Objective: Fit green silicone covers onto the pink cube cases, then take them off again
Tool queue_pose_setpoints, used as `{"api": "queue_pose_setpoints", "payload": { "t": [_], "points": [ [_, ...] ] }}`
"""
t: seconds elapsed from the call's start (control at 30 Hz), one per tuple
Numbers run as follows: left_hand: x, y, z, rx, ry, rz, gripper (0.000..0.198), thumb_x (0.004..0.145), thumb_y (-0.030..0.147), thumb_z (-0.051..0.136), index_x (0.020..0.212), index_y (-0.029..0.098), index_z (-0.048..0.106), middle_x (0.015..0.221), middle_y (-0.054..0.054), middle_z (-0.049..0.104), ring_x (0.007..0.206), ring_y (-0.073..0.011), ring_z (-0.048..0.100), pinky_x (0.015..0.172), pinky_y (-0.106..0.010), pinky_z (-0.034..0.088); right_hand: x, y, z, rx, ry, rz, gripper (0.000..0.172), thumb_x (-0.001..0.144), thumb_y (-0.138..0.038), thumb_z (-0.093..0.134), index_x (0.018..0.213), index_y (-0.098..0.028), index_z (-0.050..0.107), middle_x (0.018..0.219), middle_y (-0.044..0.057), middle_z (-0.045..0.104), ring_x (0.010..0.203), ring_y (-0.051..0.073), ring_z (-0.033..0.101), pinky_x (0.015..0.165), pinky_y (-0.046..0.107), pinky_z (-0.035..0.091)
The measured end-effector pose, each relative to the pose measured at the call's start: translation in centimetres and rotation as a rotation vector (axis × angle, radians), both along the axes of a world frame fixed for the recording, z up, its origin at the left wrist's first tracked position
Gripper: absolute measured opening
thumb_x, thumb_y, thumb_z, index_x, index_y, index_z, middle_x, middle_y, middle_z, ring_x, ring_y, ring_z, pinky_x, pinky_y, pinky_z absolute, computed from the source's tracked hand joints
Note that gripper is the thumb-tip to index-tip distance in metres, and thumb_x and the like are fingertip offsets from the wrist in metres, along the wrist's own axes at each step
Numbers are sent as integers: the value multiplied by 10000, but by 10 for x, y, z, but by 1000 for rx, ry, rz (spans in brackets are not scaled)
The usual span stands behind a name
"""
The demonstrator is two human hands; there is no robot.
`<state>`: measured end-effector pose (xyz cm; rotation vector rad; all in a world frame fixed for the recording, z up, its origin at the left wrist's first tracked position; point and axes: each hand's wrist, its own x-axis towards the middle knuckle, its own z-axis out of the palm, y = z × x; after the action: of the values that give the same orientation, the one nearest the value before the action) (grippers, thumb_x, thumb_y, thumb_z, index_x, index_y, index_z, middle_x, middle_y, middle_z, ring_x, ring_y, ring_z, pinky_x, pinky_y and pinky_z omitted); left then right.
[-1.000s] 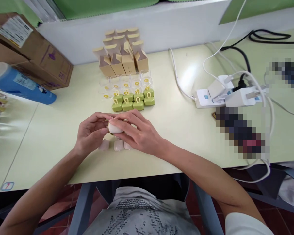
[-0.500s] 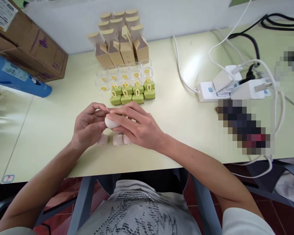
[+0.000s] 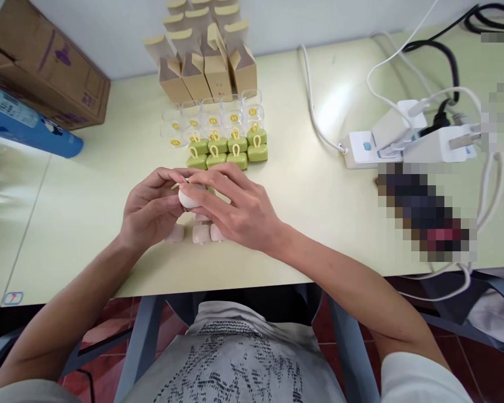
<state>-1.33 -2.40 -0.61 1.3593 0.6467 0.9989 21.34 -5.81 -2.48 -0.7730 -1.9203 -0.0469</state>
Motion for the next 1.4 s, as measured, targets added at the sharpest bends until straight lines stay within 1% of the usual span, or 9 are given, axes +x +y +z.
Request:
{"api": "queue_pose_setpoints", "payload": {
  "t": [0.17, 0.47, 0.6, 0.8, 0.97, 1.13, 1.23, 1.33, 1.4],
  "points": [
    [-3, 3, -3, -19, 4, 19, 299, 935, 359, 938, 1149, 238, 767, 1247, -106, 844, 884, -178, 799, 701, -280, 694, -4, -3, 0, 1, -27, -49, 309, 1119, -141, 716, 1389, -278, 778, 1317, 93, 855, 1228, 270, 784, 984, 434, 741],
    [2, 0, -1, -16, -31, 12, 290, 968, 335, 915, 1198, 243, 764, 1195, -74, 808, 927, -167, 801, 729, -247, 698, -6, -1, -2, 25, 55, -47, 286, 1135, -213, 737, 1417, -229, 775, 1337, 98, 876, 1245, 266, 799, 1024, 433, 738],
    [2, 0, -1, -8, -20, 32, 361, 922, 357, 964, 1180, 250, 736, 1208, -69, 791, 917, -166, 803, 713, -249, 694, -5, -2, -6, -66, 17, -49, 305, 1142, -198, 711, 1432, -253, 788, 1356, 99, 868, 1294, 281, 789, 1055, 469, 737],
    [-2, 1, -1, -34, -1, -11, 397, 949, 372, 945, 1208, 266, 662, 1246, -68, 814, 894, -175, 825, 685, -263, 706, -3, 2, -6, -80, 92, 81, 372, 1133, -221, 731, 1500, -271, 755, 1325, 89, 858, 1281, 296, 788, 1105, 555, 719],
    [-3, 1, -2, -45, -43, -18, 390, 945, 322, 949, 1215, 277, 671, 1272, -56, 833, 970, -193, 853, 703, -260, 717, -1, 4, -8, -92, 112, 94, 342, 1149, -272, 717, 1490, -279, 746, 1356, 104, 830, 1304, 316, 771, 1155, 625, 684],
    [-4, 2, -4, -69, -35, -29, 432, 933, 374, 966, 1213, 299, 646, 1340, -60, 845, 1087, -257, 872, 697, -292, 718, 1, 5, -12, -118, 85, 88, 327, 1175, -352, 678, 1497, -317, 731, 1352, 92, 785, 1300, 323, 760, 1195, 703, 645],
    [-3, 3, -5, -54, -67, -43, 435, 955, 355, 950, 1214, 275, 611, 1392, -94, 849, 1040, -247, 879, 722, -315, 731, 0, 4, -11, -91, 74, 69, 314, 1201, -310, 607, 1496, -322, 714, 1331, 83, 770, 1303, 309, 748, 1186, 700, 649],
    [-2, 3, -6, 5, -108, -75, 334, 1031, 264, 859, 1211, 243, 579, 1430, -124, 849, 967, -210, 883, 738, -318, 744, -2, 2, -9, -62, 52, 28, 293, 1209, -264, 558, 1450, -295, 721, 1302, 94, 760, 1291, 310, 741, 1130, 664, 673],
    [-1, 4, -6, 54, -141, -100, 299, 1048, 199, 820, 1202, 227, 565, 1427, -140, 851, 981, -206, 889, 717, -292, 735, -4, 0, -7, -36, 37, 3, 257, 1205, -258, 564, 1405, -264, 724, 1280, 103, 755, 1254, 305, 740, 1074, 609, 689]
  ]
}}
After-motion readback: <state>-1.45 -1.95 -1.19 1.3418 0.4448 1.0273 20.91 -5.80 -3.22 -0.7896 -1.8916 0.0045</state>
